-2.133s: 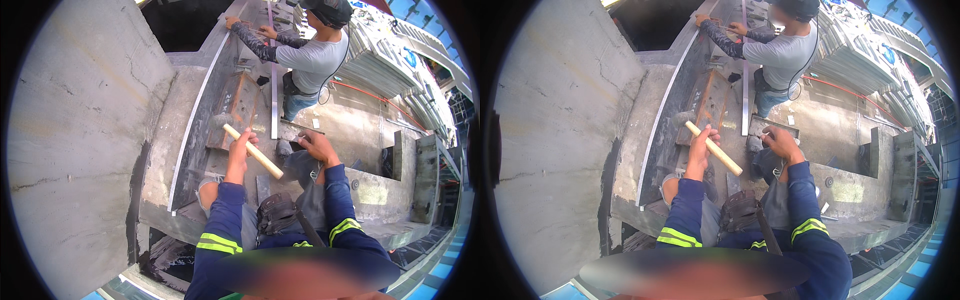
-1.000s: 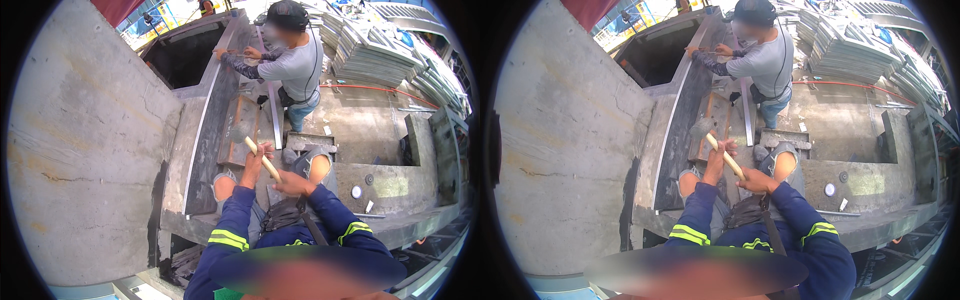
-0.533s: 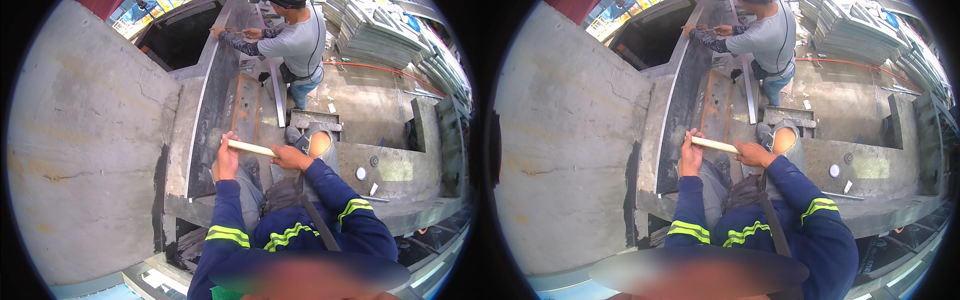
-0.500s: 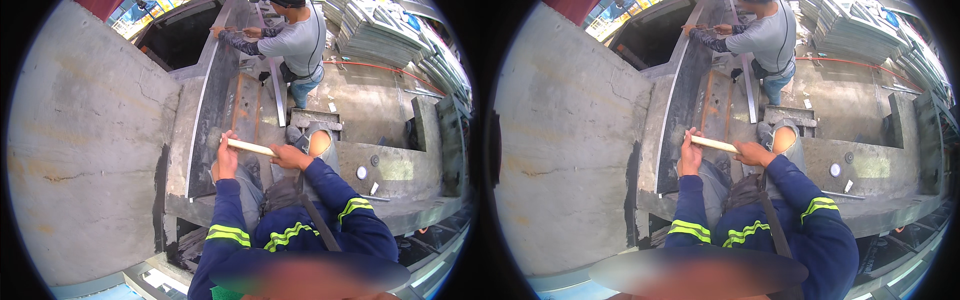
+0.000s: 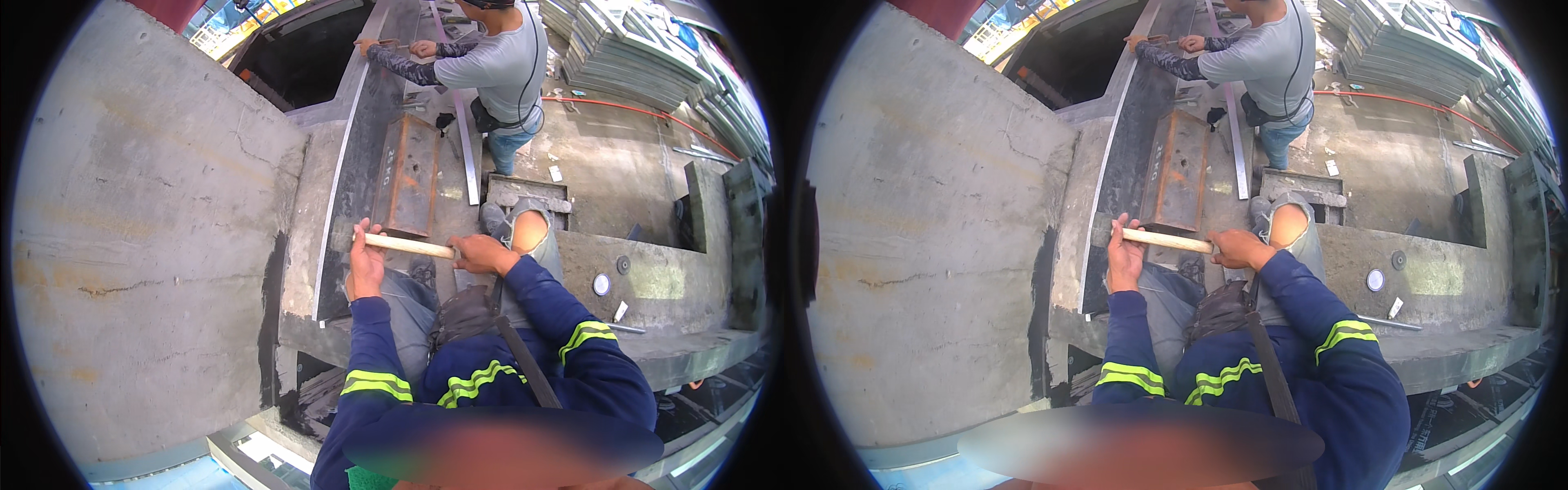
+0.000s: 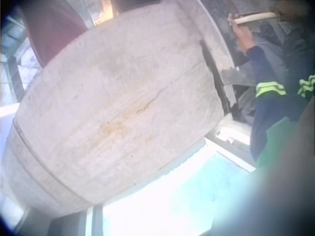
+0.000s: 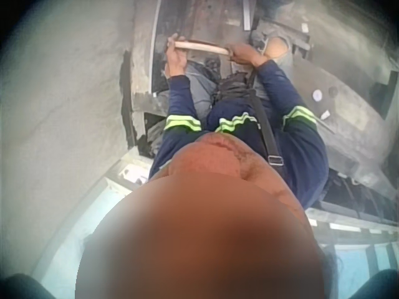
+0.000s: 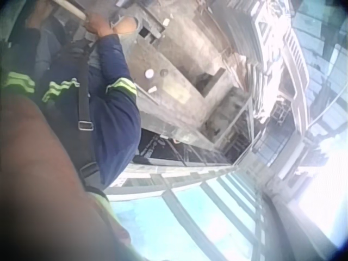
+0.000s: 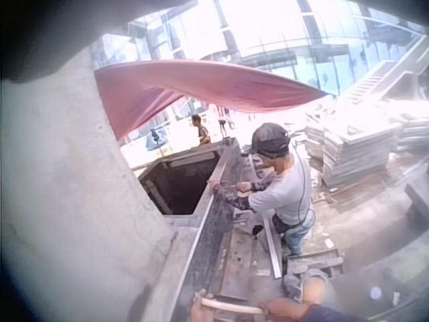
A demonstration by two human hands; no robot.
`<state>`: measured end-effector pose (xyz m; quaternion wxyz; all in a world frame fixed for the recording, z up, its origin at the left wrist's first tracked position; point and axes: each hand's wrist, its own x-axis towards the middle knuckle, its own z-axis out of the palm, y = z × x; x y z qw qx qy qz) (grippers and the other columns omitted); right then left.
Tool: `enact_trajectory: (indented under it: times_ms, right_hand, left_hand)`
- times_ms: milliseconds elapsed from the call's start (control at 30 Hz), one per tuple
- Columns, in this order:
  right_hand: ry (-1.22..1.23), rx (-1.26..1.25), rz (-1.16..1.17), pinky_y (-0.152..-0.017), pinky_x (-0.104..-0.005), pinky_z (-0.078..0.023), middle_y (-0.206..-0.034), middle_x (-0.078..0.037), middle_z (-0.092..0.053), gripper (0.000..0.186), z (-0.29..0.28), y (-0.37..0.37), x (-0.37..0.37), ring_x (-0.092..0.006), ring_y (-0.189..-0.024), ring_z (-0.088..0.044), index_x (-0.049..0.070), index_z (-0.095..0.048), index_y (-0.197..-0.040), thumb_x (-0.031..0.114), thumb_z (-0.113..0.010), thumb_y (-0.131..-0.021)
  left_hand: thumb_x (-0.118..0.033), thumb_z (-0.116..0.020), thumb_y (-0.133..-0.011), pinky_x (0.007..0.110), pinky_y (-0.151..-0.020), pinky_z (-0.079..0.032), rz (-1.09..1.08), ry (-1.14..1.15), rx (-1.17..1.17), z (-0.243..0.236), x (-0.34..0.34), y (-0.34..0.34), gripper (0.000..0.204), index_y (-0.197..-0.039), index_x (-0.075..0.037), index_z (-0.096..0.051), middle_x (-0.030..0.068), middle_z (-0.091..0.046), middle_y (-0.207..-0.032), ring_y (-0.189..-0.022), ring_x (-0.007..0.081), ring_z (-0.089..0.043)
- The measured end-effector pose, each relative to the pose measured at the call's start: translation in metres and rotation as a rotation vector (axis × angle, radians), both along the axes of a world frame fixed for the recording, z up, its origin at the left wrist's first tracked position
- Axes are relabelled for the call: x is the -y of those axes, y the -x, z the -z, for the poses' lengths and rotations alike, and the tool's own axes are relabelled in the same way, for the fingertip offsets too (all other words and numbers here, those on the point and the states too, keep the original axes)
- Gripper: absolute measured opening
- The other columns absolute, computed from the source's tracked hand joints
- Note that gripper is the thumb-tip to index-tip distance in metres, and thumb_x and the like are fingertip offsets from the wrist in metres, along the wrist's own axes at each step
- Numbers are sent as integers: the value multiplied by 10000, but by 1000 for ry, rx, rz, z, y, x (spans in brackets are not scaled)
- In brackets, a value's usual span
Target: The person uses a rubber mallet to tap a long metal trim strip into place along a concrete edge. They hold the strip with one hand and strike it repeatedly with the mallet in the other, working along the length of the trim. A coworker is visible nearby handling similar materials.
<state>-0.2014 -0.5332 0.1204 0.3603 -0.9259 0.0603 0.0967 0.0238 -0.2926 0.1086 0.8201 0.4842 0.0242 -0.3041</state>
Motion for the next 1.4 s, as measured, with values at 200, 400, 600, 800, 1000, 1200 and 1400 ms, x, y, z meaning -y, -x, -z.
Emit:
enact_trajectory:
  times_ms: [200, 400, 600, 800, 1000, 1200, 1400]
  right_hand:
    - [19, 70, -7, -928, -574, -573, -1092, -232, -783, 496, 2, 1, -4, -474, -1086, -747, 63, -671, -1361, 412, -780, -1026]
    - [-52, 62, -30, -844, -596, -562, -1009, -241, -778, 438, 6, 0, -8, -500, -991, -745, 47, -691, -1187, 440, -781, -1016]
    - [-24, 27, -36, -851, -586, -561, -988, -246, -769, 462, -4, -2, -11, -497, -1000, -740, 28, -676, -1135, 442, -815, -988]
    - [-50, 41, -26, -862, -584, -560, -982, -248, -767, 457, -7, -3, -10, -495, -1000, -739, 26, -675, -1130, 427, -831, -978]
    - [-39, -7, 29, -881, -598, -557, -1006, -257, -773, 442, -9, 3, -5, -500, -1024, -737, 31, -663, -1164, 435, -777, -1023]
    - [21, -15, 89, -860, -610, -555, -981, -263, -770, 395, 0, 9, 1, -506, -996, -745, 53, -645, -1248, 399, -720, -1074]
    - [39, -55, 65, -885, -607, -565, -1012, -268, -774, 418, 7, 10, 4, -512, -1023, -742, 37, -668, -1187, 425, -737, -1048]
  left_hand:
    - [-477, -632, -1155, 443, -1031, -578, 17, 10, 6, -6, -1, -1, 552, -1540, -83, -591, 117, -731, -1268, -1130, 266, -700]
    - [-483, -634, -1154, 456, -1025, -590, 39, 41, 27, -2, -2, 2, 580, -1530, -45, -572, 152, -745, -1311, -1110, 302, -747]
    - [-468, -621, -1163, 467, -1016, -586, 54, 89, 20, -8, -2, 4, 549, -1527, -60, -573, 152, -750, -1309, -1112, 298, -743]
    - [-449, -629, -1162, 455, -1011, -576, 54, 88, 1, -7, -5, 2, 524, -1529, -79, -585, 141, -752, -1291, -1124, 289, -733]
    - [-373, -691, -1138, 423, -1011, -579, 99, -41, 40, -7, 1, 4, 575, -1622, -102, -539, 130, -753, -1297, -1139, 243, -727]
    - [-38, -816, -1012, 428, -1036, -597, 232, -154, 112, -11, 13, 6, 999, -1801, -110, -208, 199, -645, -1539, -1191, 238, -730]
    - [40, -818, -966, 440, -1132, -580, 291, -194, 139, -6, 18, 8, 1113, -1809, -68, -99, 206, -668, -1503, -1319, 306, -711]
